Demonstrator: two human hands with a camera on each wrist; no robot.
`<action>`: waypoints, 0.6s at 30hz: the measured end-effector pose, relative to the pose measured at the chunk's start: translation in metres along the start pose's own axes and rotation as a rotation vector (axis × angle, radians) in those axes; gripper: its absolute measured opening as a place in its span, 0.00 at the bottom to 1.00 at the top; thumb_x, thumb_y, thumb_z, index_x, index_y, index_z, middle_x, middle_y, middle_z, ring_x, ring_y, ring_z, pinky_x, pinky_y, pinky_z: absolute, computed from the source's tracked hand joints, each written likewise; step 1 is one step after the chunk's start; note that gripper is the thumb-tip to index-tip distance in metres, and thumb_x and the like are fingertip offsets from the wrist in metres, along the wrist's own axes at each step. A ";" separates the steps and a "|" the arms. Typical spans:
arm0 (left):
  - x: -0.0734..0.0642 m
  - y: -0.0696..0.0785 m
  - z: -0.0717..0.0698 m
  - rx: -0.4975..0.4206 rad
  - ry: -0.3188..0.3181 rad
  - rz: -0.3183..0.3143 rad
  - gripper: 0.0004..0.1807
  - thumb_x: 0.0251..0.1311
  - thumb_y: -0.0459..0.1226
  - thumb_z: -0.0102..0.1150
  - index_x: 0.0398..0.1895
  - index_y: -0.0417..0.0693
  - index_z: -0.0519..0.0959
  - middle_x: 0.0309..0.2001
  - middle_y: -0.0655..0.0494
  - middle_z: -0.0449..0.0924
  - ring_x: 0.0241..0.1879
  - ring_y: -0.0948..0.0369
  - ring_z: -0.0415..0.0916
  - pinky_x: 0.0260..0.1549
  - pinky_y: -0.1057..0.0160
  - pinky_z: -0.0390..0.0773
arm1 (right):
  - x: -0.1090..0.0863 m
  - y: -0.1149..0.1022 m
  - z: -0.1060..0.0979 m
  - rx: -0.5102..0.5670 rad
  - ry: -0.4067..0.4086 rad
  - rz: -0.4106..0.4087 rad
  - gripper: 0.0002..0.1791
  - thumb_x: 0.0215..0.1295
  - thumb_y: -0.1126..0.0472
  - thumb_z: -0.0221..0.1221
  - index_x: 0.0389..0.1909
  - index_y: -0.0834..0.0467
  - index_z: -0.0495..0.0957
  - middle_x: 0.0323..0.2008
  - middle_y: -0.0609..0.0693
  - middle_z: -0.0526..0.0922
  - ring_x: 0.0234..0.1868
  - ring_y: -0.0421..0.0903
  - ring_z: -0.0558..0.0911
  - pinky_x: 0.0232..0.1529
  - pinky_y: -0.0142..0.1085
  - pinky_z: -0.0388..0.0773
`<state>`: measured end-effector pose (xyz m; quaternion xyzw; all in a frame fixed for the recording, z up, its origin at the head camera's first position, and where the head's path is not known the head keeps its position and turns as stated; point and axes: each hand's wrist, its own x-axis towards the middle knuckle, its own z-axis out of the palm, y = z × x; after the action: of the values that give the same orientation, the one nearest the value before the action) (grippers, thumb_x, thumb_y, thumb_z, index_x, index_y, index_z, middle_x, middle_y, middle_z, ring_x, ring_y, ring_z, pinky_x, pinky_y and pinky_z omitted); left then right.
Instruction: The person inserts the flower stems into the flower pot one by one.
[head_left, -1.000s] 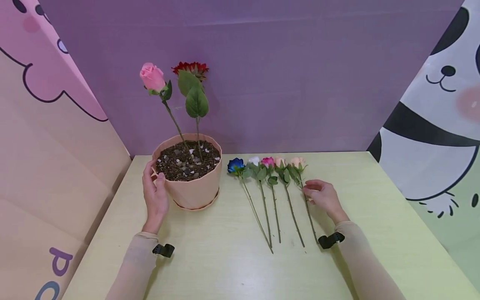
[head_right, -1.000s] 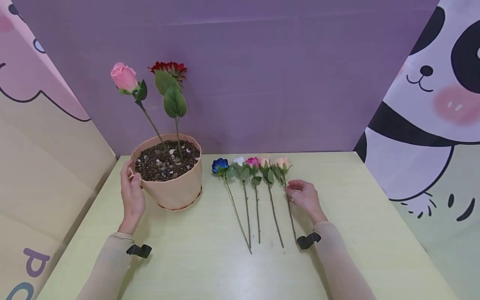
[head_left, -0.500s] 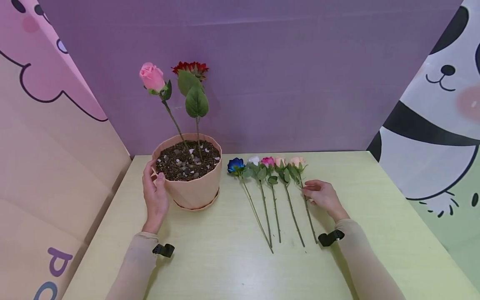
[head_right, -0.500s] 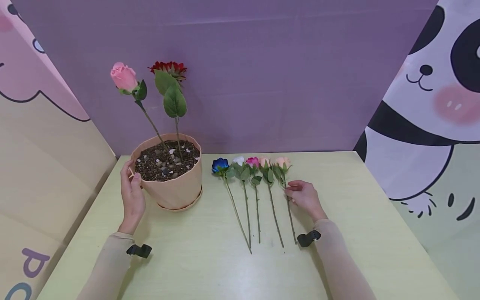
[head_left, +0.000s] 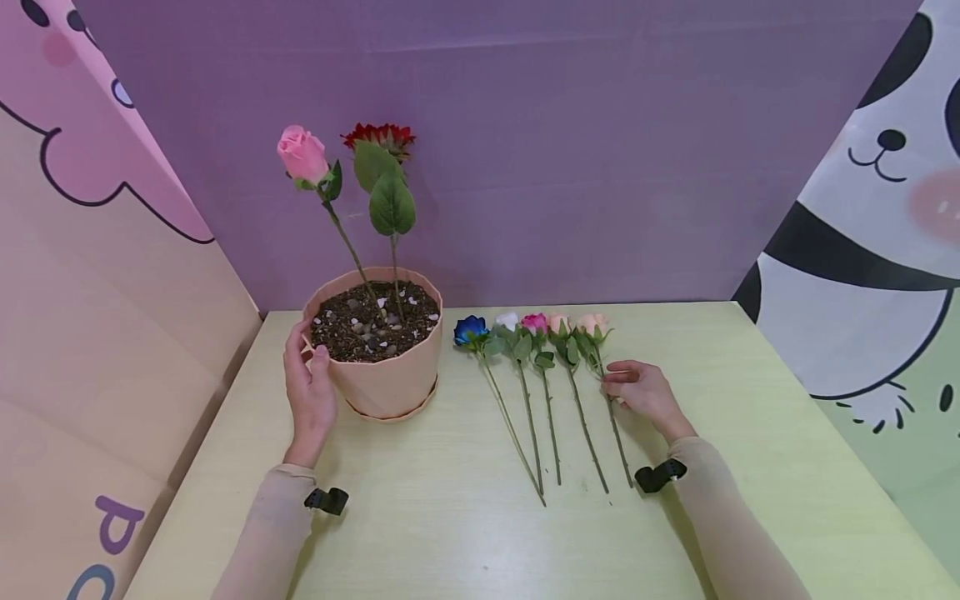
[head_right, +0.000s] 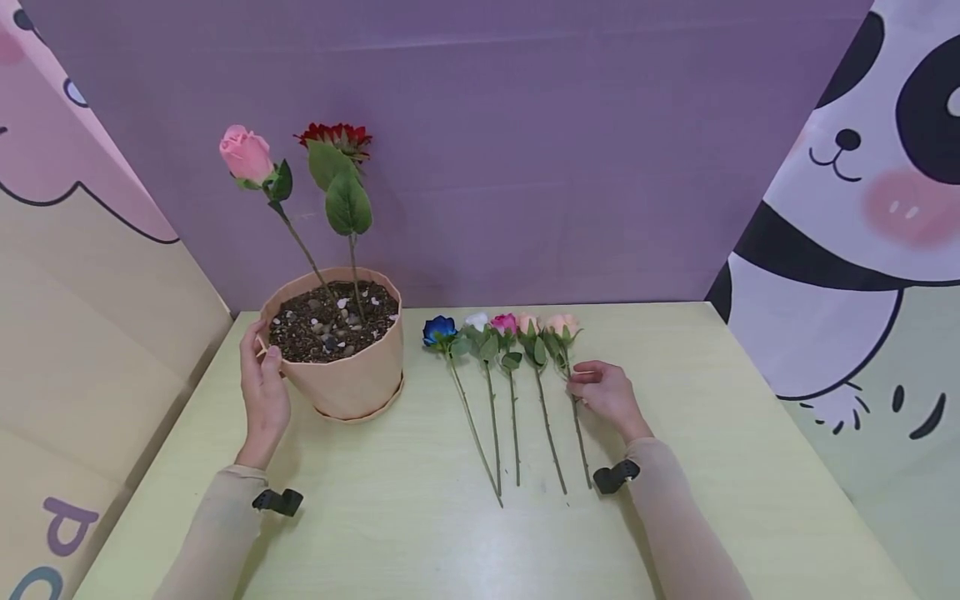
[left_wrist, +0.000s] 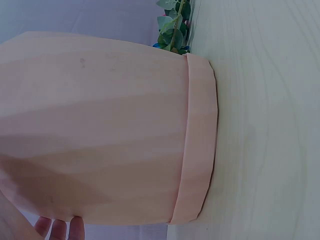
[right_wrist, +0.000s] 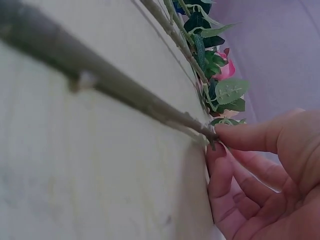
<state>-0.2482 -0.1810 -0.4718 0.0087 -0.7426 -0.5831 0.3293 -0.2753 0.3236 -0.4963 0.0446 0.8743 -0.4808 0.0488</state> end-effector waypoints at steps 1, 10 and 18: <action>0.000 0.000 0.000 -0.001 -0.001 0.000 0.29 0.78 0.40 0.41 0.80 0.46 0.63 0.77 0.40 0.64 0.62 0.47 0.64 0.62 0.49 0.62 | 0.000 0.000 0.000 0.001 0.004 0.000 0.29 0.73 0.60 0.64 0.70 0.69 0.74 0.64 0.69 0.82 0.38 0.33 0.83 0.35 0.31 0.83; -0.002 -0.001 -0.001 -0.013 -0.002 -0.012 0.29 0.81 0.40 0.42 0.81 0.46 0.62 0.77 0.41 0.63 0.61 0.48 0.64 0.60 0.50 0.63 | -0.001 0.000 0.002 0.053 0.009 -0.002 0.29 0.74 0.63 0.64 0.70 0.71 0.73 0.63 0.69 0.82 0.39 0.32 0.85 0.38 0.29 0.84; -0.003 0.001 0.001 -0.023 0.002 0.005 0.30 0.80 0.43 0.42 0.81 0.45 0.62 0.77 0.40 0.63 0.60 0.51 0.63 0.59 0.51 0.63 | -0.001 -0.010 -0.002 0.124 0.001 -0.021 0.30 0.74 0.63 0.63 0.71 0.73 0.71 0.65 0.72 0.79 0.45 0.39 0.89 0.44 0.30 0.87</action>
<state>-0.2459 -0.1791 -0.4719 0.0036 -0.7357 -0.5907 0.3314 -0.2754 0.3196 -0.4872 0.0388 0.8433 -0.5346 0.0404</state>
